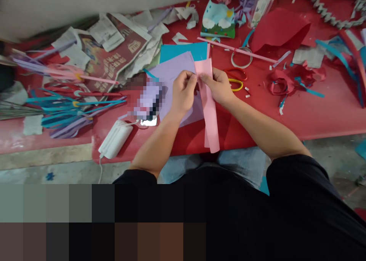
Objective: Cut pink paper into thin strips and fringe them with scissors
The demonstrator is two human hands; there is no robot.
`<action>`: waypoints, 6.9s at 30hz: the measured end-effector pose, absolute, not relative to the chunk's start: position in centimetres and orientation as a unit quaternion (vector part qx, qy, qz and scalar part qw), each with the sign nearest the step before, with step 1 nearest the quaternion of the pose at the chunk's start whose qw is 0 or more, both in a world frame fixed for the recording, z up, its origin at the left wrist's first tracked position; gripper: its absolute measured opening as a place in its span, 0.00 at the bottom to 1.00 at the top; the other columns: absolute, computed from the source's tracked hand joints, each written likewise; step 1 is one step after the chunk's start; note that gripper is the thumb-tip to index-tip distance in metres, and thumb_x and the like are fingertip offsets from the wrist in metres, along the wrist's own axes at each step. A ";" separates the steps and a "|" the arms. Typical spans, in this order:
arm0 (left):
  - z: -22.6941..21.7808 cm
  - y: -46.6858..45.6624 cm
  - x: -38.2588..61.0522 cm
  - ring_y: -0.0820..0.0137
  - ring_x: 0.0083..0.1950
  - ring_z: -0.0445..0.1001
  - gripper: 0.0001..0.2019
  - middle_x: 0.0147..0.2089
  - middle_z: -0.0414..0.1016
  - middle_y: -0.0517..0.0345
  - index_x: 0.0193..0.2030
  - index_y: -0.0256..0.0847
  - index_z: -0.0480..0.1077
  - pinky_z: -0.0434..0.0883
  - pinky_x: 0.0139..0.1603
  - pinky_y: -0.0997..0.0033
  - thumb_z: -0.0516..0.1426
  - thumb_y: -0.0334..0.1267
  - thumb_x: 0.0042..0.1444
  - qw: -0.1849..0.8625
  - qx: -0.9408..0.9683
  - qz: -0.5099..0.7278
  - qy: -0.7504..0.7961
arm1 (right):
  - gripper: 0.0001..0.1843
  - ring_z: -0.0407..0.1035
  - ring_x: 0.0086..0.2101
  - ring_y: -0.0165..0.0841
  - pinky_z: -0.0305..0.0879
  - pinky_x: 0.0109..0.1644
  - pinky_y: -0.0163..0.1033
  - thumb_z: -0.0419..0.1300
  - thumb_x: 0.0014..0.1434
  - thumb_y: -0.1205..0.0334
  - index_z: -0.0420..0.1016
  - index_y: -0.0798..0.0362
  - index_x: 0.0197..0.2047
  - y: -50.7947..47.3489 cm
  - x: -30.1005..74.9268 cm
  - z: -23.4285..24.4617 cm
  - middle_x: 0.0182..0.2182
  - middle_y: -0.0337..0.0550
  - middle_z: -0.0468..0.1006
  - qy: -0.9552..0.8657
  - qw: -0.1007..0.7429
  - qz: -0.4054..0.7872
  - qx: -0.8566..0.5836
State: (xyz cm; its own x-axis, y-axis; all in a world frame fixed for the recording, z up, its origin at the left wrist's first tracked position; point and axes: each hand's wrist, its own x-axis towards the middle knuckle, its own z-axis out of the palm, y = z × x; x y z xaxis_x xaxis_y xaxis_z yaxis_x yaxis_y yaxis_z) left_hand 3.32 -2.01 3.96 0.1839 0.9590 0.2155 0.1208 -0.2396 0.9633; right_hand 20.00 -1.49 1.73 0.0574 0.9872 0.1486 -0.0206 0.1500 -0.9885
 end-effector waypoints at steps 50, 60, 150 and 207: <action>5.0 -2.6 3.6 0.55 0.42 0.81 0.18 0.38 0.79 0.54 0.39 0.50 0.64 0.73 0.44 0.55 0.55 0.36 0.88 0.299 0.734 0.344 0.504 | 0.42 0.69 0.39 0.42 0.75 0.46 0.50 0.56 0.68 0.11 0.66 0.44 0.34 -2.6 19.4 2.9 0.32 0.41 0.69 -0.550 0.525 0.389 -0.520; 4.4 -2.5 3.5 0.56 0.41 0.80 0.19 0.37 0.79 0.54 0.39 0.50 0.64 0.72 0.44 0.55 0.54 0.39 0.89 0.295 0.733 0.356 0.499 | 0.41 0.65 0.37 0.39 0.72 0.44 0.48 0.55 0.70 0.12 0.66 0.44 0.33 -3.1 19.0 3.6 0.31 0.40 0.66 -0.541 0.529 0.383 -0.530; 4.1 -1.9 3.8 0.60 0.37 0.73 0.23 0.33 0.70 0.60 0.34 0.48 0.62 0.65 0.42 0.58 0.56 0.35 0.87 0.423 0.677 0.399 0.451 | 0.45 0.52 0.27 0.34 0.53 0.32 0.46 0.50 0.70 0.09 0.55 0.44 0.28 -1.8 20.2 2.5 0.24 0.35 0.53 -0.584 0.548 0.270 -0.534; 4.2 -2.7 4.5 0.61 0.38 0.74 0.22 0.34 0.71 0.60 0.35 0.48 0.62 0.69 0.44 0.57 0.58 0.34 0.87 0.403 0.667 0.415 0.470 | 0.44 0.55 0.28 0.39 0.56 0.35 0.50 0.47 0.71 0.10 0.51 0.43 0.28 -2.6 20.0 3.6 0.25 0.40 0.57 -0.580 0.534 0.260 -0.557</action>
